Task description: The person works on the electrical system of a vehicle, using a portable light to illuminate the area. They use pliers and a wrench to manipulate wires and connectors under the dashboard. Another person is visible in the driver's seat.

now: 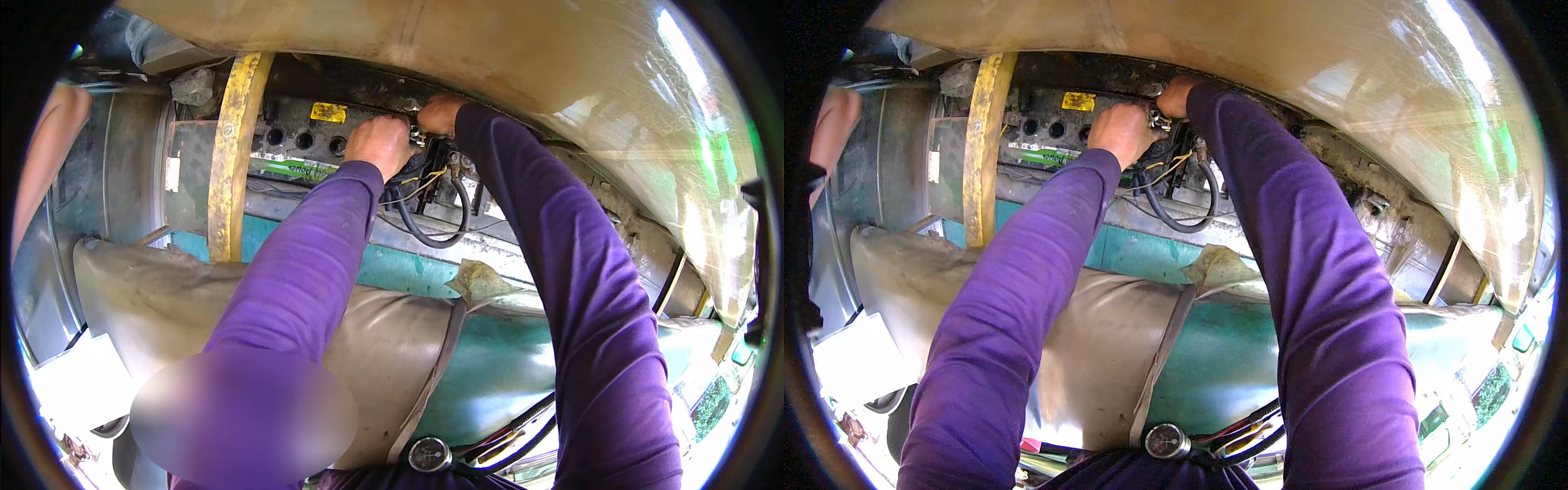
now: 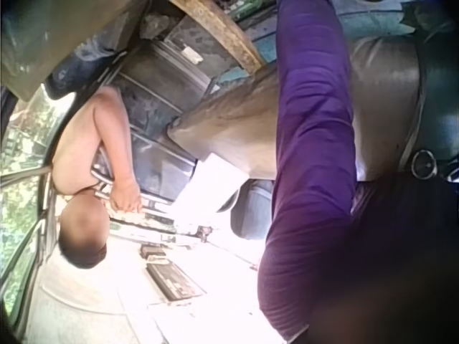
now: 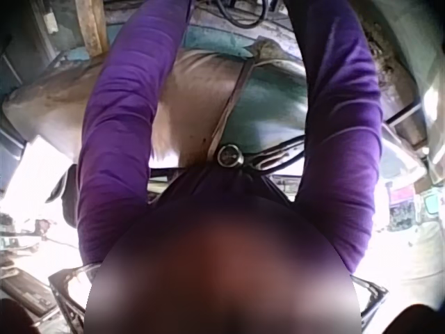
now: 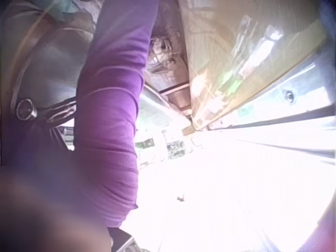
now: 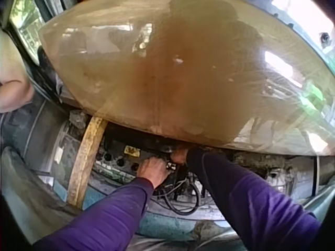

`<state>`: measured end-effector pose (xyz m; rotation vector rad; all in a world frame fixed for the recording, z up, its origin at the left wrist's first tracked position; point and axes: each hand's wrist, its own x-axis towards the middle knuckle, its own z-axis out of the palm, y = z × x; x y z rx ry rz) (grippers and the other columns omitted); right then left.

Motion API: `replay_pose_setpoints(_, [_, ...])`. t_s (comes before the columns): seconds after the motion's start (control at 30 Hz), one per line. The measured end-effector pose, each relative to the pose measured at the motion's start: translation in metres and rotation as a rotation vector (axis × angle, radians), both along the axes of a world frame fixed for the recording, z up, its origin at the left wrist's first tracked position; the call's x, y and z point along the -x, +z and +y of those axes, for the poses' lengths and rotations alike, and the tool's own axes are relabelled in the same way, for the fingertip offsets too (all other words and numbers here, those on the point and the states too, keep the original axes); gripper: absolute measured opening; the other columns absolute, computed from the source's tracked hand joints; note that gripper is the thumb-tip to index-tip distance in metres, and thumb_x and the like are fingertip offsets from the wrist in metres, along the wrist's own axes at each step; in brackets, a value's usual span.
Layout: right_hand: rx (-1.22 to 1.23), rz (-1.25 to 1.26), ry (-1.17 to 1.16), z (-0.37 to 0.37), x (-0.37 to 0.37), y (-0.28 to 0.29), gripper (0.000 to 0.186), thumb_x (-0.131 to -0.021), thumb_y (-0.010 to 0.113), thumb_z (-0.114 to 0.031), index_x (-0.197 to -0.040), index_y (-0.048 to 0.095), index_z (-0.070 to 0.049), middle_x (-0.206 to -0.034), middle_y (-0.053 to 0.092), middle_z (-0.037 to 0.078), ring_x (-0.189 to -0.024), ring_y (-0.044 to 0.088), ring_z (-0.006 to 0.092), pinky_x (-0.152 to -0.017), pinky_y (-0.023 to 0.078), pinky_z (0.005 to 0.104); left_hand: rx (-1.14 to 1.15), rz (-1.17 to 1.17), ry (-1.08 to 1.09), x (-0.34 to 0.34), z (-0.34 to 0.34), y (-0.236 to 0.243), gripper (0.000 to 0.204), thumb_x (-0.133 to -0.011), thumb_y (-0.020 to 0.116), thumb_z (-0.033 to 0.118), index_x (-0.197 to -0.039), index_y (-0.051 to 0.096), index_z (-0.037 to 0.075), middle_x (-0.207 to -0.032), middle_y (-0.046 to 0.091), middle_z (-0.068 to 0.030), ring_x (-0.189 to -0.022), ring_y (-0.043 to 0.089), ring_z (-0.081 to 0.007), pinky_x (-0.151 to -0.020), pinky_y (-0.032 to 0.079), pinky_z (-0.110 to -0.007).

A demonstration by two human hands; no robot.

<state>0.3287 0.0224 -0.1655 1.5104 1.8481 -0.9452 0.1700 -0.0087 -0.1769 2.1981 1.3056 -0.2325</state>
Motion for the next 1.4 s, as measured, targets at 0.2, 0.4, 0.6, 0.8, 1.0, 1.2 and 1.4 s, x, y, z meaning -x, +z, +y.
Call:
replay_pose_setpoints(0.2, [0.047, -0.023, 0.286, 0.005, 0.002, -0.01, 0.044, -0.09, 0.057, -0.026, -0.123, 0.073, -0.002, -0.13, 0.068, 0.025, -0.121, 0.066, 0.0392, -0.102, 0.053, 0.0481, -0.023, -0.004, 0.002, 0.0, 0.0, -0.003, 0.048, -0.083, 0.083, 0.044, -0.107, 0.076, 0.003, -0.103, 0.074, -0.0252, -0.1, 0.072, -0.041, -0.091, 0.057, -0.048])
replay_pose_setpoints(0.4, [-0.029, 0.049, -0.146, 0.006, -0.006, -0.029, 0.041, -0.087, 0.06, -0.024, -0.115, 0.075, 0.0, -0.117, 0.073, 0.025, -0.108, 0.071, 0.0383, -0.092, 0.056, 0.0477, -0.01, 0.014, -0.007, -0.003, 0.007, -0.004, 0.049, -0.083, 0.083, 0.044, -0.108, 0.076, 0.003, -0.103, 0.075, -0.0245, -0.099, 0.072, -0.0405, -0.09, 0.057, -0.048])
replay_pose_setpoints(0.6, [-0.048, -0.013, 0.534, 0.015, -0.011, -0.023, 0.039, -0.088, 0.06, -0.024, -0.114, 0.075, 0.001, -0.114, 0.073, 0.026, -0.108, 0.071, 0.0374, -0.09, 0.056, 0.0465, -0.002, 0.019, -0.018, -0.004, 0.007, 0.003, 0.048, -0.083, 0.083, 0.044, -0.106, 0.077, 0.003, -0.102, 0.075, -0.0244, -0.099, 0.073, -0.0407, -0.09, 0.058, -0.049])
replay_pose_setpoints(0.8, [-0.042, 0.025, -0.094, 0.005, -0.002, -0.016, 0.037, -0.088, 0.059, -0.022, -0.112, 0.076, 0.0, -0.12, 0.071, 0.027, -0.111, 0.07, 0.0386, -0.092, 0.056, 0.0474, 0.02, 0.047, -0.008, -0.005, 0.008, 0.006, 0.041, -0.085, 0.082, 0.038, -0.108, 0.077, 0.005, -0.109, 0.075, -0.0218, -0.103, 0.073, -0.038, -0.09, 0.059, -0.048])
replay_pose_setpoints(1.0, [0.008, -0.011, 0.16, 0.011, -0.01, -0.022, 0.037, -0.091, 0.056, -0.024, -0.108, 0.077, 0.002, -0.118, 0.071, 0.028, -0.113, 0.069, 0.0416, -0.097, 0.055, 0.047, -0.037, 0.02, -0.011, -0.003, 0.008, -0.001, 0.051, -0.083, 0.083, 0.045, -0.11, 0.075, 0.003, -0.102, 0.075, -0.0239, -0.099, 0.073, -0.0402, -0.09, 0.058, -0.049])
replay_pose_setpoints(1.2, [-0.126, -0.099, 0.127, -0.029, -0.043, 0.013, 0.033, -0.088, 0.061, -0.015, -0.117, 0.075, -0.007, -0.114, 0.074, 0.022, -0.112, 0.069, 0.0408, -0.095, 0.056, 0.049, -0.018, 0.003, -0.018, -0.002, 0.008, -0.003, 0.049, -0.083, 0.083, 0.044, -0.11, 0.075, 0.004, -0.1, 0.076, -0.0233, -0.098, 0.074, -0.0396, -0.089, 0.058, -0.049])
replay_pose_setpoints(1.4, [-0.278, 0.006, 0.126, -0.041, -0.048, 0.024, 0.048, -0.088, 0.06, -0.009, -0.135, 0.066, -0.015, -0.113, 0.073, 0.021, -0.11, 0.069, 0.0388, -0.094, 0.055, 0.053, -0.022, -0.022, -0.016, -0.001, 0.008, -0.002, 0.046, -0.082, 0.084, 0.041, -0.108, 0.075, 0.004, -0.099, 0.075, -0.0238, -0.096, 0.073, -0.0409, -0.088, 0.058, -0.05])
